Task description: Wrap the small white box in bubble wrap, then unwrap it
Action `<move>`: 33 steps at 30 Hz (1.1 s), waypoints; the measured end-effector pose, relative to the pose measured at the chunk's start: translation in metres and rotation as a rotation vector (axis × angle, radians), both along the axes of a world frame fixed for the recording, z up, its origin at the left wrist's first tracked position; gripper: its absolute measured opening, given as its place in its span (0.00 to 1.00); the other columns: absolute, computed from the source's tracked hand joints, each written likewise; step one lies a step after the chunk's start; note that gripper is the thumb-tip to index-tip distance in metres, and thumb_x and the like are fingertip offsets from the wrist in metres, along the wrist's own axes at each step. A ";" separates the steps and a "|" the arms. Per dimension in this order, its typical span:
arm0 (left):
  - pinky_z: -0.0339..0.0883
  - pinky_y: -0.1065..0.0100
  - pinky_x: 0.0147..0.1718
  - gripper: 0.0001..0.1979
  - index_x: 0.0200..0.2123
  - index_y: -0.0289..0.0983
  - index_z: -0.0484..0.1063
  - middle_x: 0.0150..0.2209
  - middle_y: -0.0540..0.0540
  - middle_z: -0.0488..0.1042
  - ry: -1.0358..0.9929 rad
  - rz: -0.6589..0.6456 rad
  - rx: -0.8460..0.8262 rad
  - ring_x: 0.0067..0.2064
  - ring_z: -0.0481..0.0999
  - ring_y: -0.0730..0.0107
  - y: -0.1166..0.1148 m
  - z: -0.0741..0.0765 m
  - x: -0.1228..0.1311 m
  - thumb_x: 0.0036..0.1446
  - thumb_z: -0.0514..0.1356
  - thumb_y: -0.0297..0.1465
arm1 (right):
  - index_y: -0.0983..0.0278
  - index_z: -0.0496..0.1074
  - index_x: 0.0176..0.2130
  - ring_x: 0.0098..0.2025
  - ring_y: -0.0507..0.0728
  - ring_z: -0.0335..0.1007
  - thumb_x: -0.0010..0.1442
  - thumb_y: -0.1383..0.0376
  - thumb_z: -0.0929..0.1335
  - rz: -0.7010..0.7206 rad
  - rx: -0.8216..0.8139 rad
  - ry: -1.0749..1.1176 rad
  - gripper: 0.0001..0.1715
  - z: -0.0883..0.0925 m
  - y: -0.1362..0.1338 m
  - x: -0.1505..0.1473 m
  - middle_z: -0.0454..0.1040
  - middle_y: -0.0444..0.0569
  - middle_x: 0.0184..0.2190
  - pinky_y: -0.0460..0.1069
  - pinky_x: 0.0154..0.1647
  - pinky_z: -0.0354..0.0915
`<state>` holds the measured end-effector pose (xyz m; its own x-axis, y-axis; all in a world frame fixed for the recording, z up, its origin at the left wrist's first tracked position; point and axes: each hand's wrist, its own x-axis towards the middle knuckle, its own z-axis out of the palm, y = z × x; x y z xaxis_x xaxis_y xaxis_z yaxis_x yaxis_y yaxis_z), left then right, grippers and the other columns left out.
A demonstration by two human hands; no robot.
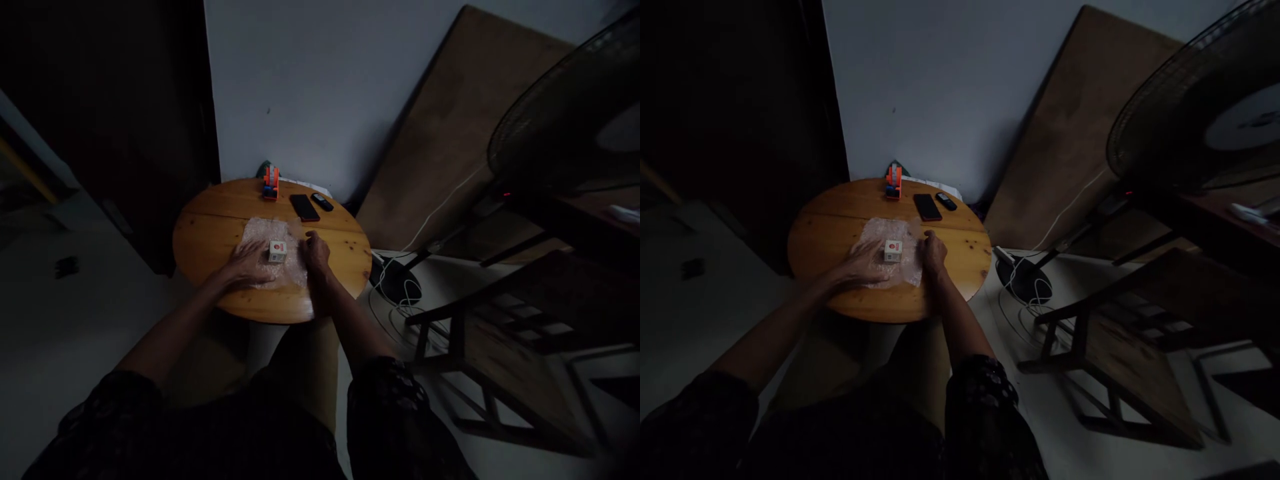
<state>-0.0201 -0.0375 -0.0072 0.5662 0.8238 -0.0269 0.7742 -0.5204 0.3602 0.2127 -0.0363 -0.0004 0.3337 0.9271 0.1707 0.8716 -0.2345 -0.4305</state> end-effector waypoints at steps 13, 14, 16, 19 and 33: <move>0.41 0.43 0.68 0.59 0.72 0.34 0.42 0.74 0.32 0.45 0.056 -0.033 -0.046 0.73 0.43 0.40 0.007 0.016 0.007 0.45 0.64 0.53 | 0.63 0.70 0.55 0.48 0.59 0.74 0.63 0.64 0.64 0.004 0.038 -0.036 0.21 -0.007 0.007 0.001 0.80 0.53 0.46 0.51 0.50 0.65; 0.41 0.43 0.68 0.58 0.72 0.34 0.43 0.74 0.32 0.45 0.057 -0.034 -0.047 0.73 0.44 0.40 0.007 0.017 0.007 0.45 0.64 0.53 | 0.63 0.71 0.55 0.48 0.60 0.74 0.63 0.64 0.64 0.006 0.041 -0.037 0.21 -0.008 0.007 0.001 0.80 0.53 0.46 0.51 0.50 0.65; 0.41 0.45 0.68 0.58 0.72 0.34 0.43 0.74 0.32 0.44 0.060 -0.031 -0.053 0.73 0.44 0.40 0.007 0.018 0.007 0.45 0.65 0.52 | 0.63 0.71 0.54 0.48 0.60 0.74 0.62 0.65 0.64 0.009 0.048 -0.039 0.21 -0.008 0.007 0.001 0.80 0.54 0.47 0.52 0.50 0.65; 0.40 0.46 0.69 0.60 0.72 0.32 0.42 0.74 0.31 0.44 0.067 -0.030 -0.067 0.74 0.43 0.41 0.008 0.019 0.005 0.43 0.65 0.52 | 0.64 0.71 0.55 0.50 0.61 0.73 0.63 0.65 0.63 0.012 0.046 -0.038 0.22 -0.008 0.007 0.000 0.79 0.55 0.49 0.52 0.50 0.65; 0.41 0.44 0.68 0.61 0.72 0.35 0.40 0.73 0.32 0.45 0.074 -0.024 -0.072 0.73 0.45 0.37 0.011 0.022 0.005 0.42 0.66 0.52 | 0.65 0.73 0.52 0.49 0.64 0.72 0.64 0.64 0.61 0.005 0.097 0.020 0.20 -0.008 0.005 0.000 0.79 0.57 0.48 0.55 0.51 0.64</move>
<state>-0.0156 -0.0260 0.0148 0.5799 0.8045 -0.1282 0.7877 -0.5136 0.3401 0.2127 -0.0310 -0.0088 0.3336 0.9081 0.2533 0.8636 -0.1865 -0.4684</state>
